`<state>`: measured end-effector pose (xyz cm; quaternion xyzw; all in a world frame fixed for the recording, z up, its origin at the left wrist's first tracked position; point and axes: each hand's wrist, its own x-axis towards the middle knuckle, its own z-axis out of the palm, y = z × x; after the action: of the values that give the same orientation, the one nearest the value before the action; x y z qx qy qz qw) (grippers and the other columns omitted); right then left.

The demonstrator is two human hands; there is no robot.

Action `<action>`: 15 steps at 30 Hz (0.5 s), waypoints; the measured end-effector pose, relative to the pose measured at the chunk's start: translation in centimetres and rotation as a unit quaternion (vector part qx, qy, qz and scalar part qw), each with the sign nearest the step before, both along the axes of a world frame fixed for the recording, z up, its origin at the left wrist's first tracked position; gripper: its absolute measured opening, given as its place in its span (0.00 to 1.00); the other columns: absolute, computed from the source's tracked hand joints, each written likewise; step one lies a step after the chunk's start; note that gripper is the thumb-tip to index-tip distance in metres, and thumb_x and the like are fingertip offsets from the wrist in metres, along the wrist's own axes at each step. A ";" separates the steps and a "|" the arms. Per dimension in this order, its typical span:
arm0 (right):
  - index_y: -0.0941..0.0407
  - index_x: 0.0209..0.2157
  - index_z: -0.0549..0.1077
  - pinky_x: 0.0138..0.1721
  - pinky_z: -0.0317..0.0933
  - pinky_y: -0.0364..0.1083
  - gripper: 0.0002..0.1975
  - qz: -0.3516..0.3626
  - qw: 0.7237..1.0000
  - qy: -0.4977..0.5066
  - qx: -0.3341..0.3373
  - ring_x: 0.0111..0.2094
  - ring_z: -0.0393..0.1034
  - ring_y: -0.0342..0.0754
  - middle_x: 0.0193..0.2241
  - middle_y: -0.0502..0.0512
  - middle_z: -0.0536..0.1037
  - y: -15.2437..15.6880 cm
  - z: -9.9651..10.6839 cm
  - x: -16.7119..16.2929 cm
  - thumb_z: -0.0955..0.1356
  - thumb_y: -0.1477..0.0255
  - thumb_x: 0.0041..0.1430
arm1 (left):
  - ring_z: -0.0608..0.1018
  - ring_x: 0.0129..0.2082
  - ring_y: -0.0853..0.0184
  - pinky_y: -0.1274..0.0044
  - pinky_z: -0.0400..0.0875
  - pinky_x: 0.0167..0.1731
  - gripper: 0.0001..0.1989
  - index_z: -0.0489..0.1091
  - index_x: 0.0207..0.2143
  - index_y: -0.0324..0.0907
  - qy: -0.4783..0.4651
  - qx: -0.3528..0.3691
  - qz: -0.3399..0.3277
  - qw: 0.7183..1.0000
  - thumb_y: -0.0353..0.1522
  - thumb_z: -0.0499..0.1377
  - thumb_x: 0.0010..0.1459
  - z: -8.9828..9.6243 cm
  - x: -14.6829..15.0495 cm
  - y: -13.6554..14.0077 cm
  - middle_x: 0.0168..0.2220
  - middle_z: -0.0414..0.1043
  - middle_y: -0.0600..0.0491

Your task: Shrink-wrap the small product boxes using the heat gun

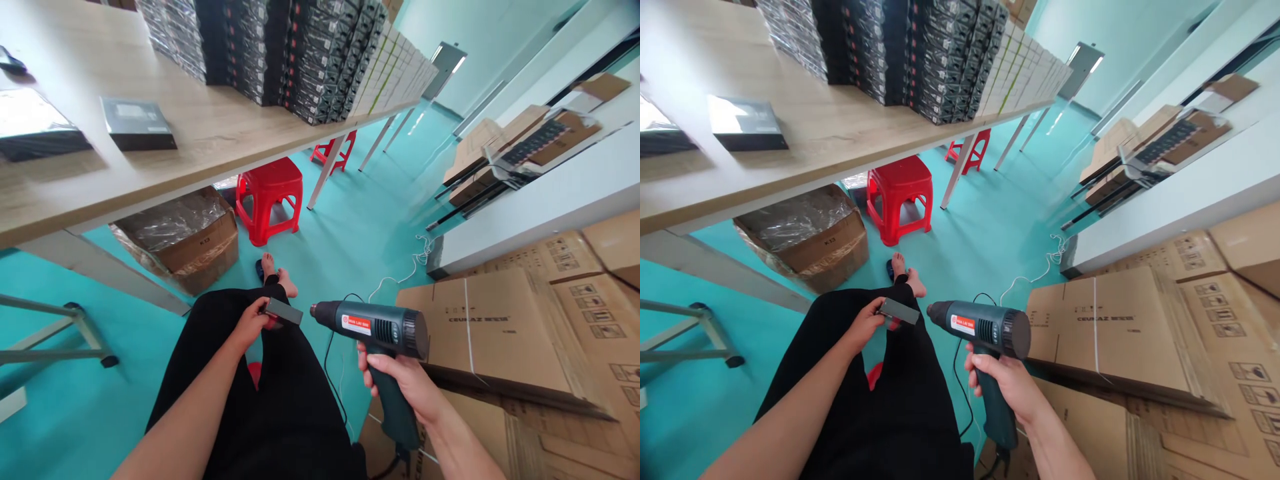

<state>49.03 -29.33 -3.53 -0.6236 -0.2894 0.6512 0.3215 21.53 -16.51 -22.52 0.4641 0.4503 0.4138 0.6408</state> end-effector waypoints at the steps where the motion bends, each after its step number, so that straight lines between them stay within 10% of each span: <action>1: 0.59 0.44 0.71 0.27 0.65 0.42 0.15 0.004 1.000 0.013 -0.014 0.29 0.69 0.44 0.34 0.57 0.74 0.0 0.1 0.0 0.68 0.67 0.56 | 0.69 0.31 0.65 0.76 0.62 0.32 0.17 0.69 0.34 0.41 -0.011 -0.012 0.006 1.000 0.25 0.51 0.38 0.0 0.0 0.0 0.28 0.67 0.55; 15: 0.60 0.43 0.72 0.27 0.65 0.41 0.15 0.050 0.993 0.105 -0.023 0.28 0.70 0.45 0.34 0.59 0.75 1.2 2.4 -1.1 0.67 0.70 0.55 | 0.73 0.26 0.63 0.74 0.67 0.27 0.11 0.67 0.28 0.40 -0.213 -0.230 0.095 0.945 0.29 0.52 0.38 -0.6 0.0 0.0 0.24 0.70 0.54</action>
<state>47.91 -28.14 -1.16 -0.5440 -0.2696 0.7347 0.3026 21.51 -16.52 -23.14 0.1603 0.4284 0.4472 0.7686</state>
